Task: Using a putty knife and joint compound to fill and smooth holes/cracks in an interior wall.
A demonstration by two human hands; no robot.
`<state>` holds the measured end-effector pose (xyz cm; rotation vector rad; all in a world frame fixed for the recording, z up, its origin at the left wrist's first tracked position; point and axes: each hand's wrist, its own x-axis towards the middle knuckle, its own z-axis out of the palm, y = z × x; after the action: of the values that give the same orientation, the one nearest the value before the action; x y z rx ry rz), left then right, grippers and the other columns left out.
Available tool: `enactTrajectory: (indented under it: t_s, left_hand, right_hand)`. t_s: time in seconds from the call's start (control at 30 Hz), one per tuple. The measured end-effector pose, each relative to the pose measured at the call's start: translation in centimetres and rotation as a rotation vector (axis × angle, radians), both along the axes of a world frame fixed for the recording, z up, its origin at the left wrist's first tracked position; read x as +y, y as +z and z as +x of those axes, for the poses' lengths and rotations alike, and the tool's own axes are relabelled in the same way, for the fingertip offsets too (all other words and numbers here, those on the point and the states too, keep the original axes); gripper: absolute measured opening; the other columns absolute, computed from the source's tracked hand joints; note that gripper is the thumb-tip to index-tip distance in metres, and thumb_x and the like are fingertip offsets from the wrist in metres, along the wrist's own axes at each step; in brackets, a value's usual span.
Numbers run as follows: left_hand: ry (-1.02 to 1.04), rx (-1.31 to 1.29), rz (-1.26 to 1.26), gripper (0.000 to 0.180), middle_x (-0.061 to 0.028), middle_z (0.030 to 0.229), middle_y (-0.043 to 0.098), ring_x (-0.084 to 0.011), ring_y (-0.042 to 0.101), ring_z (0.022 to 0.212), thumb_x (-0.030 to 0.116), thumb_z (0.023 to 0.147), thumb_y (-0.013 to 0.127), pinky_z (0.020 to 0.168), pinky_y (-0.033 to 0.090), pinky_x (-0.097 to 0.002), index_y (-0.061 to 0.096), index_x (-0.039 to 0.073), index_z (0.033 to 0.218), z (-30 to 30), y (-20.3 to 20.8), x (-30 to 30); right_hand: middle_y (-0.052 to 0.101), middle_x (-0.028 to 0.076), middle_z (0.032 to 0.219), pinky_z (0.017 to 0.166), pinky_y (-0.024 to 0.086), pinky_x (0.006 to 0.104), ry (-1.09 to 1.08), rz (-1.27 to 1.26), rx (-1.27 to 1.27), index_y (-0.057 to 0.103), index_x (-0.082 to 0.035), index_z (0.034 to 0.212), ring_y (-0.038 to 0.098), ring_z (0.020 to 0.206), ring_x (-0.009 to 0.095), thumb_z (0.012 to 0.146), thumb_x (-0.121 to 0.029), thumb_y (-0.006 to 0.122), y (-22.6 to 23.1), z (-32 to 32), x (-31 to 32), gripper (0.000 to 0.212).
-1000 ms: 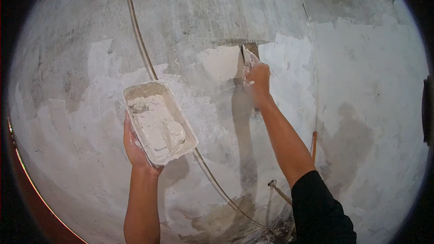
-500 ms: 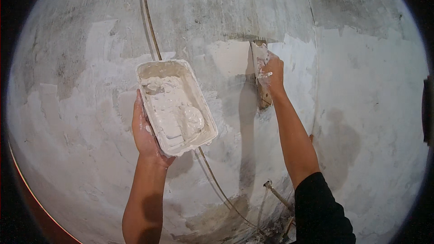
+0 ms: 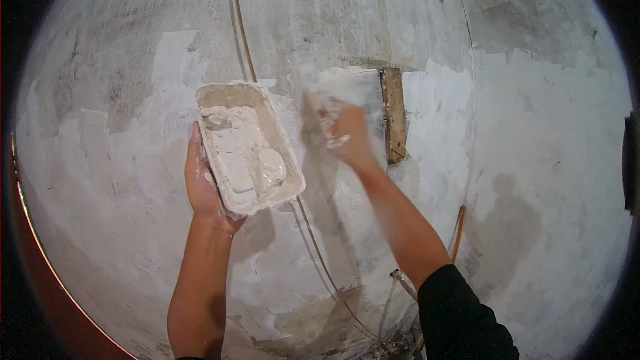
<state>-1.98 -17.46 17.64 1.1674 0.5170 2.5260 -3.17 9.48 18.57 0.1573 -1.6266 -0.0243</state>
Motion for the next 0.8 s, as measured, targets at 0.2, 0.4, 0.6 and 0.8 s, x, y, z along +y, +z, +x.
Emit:
enactTrajectory:
  t_s: [0.2, 0.4, 0.6, 0.8]
  left_hand:
    - [0.042, 0.013, 0.033, 0.05, -0.0091, 0.128, 0.055, -0.0263, 0.058, 0.112, 0.045, 0.099, 0.039, 0.094, 0.05, -0.0415, 0.048, 0.01, 0.134, 3.3, 0.1, -1.2]
    - [0.048, 0.024, 0.026, 0.05, -0.0117, 0.129, 0.054, -0.0287, 0.059, 0.111, 0.041, 0.1, 0.033, 0.092, 0.052, -0.0431, 0.045, 0.009, 0.137, 3.6, 0.2, -4.6]
    - [0.03, 0.042, -0.003, 0.05, -0.0089, 0.126, 0.056, -0.0255, 0.058, 0.111, 0.044, 0.099, 0.038, 0.094, 0.05, -0.0407, 0.049, 0.009, 0.133, 3.6, 2.4, -4.5]
    - [0.019, 0.007, -0.005, 0.049, -0.0087, 0.126, 0.057, -0.0253, 0.058, 0.111, 0.044, 0.099, 0.039, 0.093, 0.05, -0.0407, 0.05, 0.009, 0.133, 3.9, 2.1, -8.0]
  right_hand:
    - [0.066, 0.02, 0.078, 0.058, 0.049, 0.0419, 0.406, -0.207, -0.144, 0.067, 0.002, 0.092, 0.066, 0.067, 0.033, 0.085, -0.018, 0.064, 1.2, 1.8, 3.0, 0.022]
    - [0.065, 0.023, 0.073, 0.062, 0.049, 0.0431, -0.074, -0.399, 0.099, 0.063, 0.007, 0.084, 0.067, 0.072, 0.036, 0.083, -0.014, 0.066, 5.8, 6.5, 4.0, 0.021]
    - [0.065, 0.028, 0.079, 0.07, 0.052, 0.0452, -0.231, -0.561, 0.016, 0.067, 0.007, 0.078, 0.065, 0.078, 0.044, 0.08, -0.018, 0.064, 11.4, 7.5, 3.9, 0.024]
    - [0.061, 0.025, 0.063, 0.063, 0.05, 0.0472, -0.12, -0.31, -0.025, 0.066, 0.005, 0.075, 0.064, 0.065, 0.041, 0.075, -0.018, 0.068, 9.4, 4.2, -5.3, 0.023]
